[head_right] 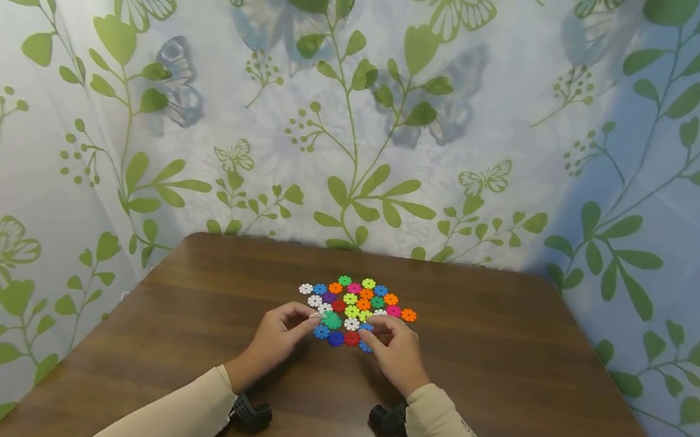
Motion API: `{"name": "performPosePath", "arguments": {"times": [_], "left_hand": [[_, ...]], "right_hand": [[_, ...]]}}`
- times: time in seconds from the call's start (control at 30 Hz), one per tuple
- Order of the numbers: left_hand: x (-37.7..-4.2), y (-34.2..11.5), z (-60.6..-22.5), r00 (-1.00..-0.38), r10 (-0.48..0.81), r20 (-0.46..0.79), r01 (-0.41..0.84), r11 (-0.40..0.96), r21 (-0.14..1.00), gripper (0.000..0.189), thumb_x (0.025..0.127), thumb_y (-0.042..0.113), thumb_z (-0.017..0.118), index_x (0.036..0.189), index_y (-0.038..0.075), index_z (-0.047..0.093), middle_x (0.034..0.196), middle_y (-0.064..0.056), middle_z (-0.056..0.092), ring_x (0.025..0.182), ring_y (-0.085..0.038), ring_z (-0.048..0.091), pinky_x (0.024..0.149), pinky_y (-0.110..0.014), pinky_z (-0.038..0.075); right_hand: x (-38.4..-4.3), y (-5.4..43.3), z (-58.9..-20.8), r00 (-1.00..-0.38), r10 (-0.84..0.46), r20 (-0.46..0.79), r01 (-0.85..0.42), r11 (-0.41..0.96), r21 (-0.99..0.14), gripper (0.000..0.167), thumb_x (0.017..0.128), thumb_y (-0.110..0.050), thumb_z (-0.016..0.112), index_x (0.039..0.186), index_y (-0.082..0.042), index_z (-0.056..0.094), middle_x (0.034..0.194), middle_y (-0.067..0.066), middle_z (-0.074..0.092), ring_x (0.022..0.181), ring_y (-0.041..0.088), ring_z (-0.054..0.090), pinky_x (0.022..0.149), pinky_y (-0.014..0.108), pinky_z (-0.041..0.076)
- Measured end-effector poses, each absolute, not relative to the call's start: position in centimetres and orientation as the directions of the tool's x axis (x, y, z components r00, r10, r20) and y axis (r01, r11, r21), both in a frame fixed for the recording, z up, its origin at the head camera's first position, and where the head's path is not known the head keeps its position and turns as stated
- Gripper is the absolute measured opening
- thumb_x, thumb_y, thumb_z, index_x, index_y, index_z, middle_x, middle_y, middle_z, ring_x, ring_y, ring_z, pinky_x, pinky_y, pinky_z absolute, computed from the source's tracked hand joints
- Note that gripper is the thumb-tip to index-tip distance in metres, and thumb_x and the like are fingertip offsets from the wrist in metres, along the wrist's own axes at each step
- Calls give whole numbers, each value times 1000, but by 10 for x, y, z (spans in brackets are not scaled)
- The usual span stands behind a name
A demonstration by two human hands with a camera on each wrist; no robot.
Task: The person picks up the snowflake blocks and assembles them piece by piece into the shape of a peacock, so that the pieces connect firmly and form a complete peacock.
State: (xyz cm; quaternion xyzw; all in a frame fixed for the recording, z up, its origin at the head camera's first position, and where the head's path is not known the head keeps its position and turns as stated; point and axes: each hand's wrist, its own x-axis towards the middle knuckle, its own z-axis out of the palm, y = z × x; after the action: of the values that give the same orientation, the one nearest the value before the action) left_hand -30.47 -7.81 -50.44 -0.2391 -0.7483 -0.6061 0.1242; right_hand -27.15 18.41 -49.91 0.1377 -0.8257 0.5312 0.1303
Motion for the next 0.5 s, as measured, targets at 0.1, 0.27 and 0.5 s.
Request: {"name": "performPosePath", "arguments": {"times": [0.1, 0.27, 0.5], "left_hand": [[-308, -85, -504, -886, 158, 436, 458, 146, 877, 8, 97, 13, 80, 101, 8, 75, 97, -2, 73, 86, -21, 66, 78, -29, 58], [-311, -87, -501, -897, 175, 405, 432, 151, 889, 14, 97, 16, 80, 103, 4, 74, 97, -5, 74, 86, -21, 67, 80, -30, 58], [-313, -85, -505, -908, 195, 370, 405, 191, 894, 12, 96, 19, 82, 102, 10, 76, 94, 2, 76, 84, -19, 68, 79, -30, 57]], "right_hand": [[-277, 196, -502, -938, -120, 324, -337, 526, -781, 23, 90, -15, 87, 109, -7, 77, 102, -1, 73, 87, 18, 67, 79, 31, 58], [-284, 206, -504, -903, -245, 352, -427, 603, -674, 21, 85, -15, 92, 100, -11, 79, 103, -3, 70, 93, 20, 67, 84, 39, 59], [-285, 201, -509, -803, -383, 457, -577, 692, -435, 11, 86, -14, 90, 91, -15, 80, 103, -3, 73, 101, 23, 64, 93, 51, 53]]}}
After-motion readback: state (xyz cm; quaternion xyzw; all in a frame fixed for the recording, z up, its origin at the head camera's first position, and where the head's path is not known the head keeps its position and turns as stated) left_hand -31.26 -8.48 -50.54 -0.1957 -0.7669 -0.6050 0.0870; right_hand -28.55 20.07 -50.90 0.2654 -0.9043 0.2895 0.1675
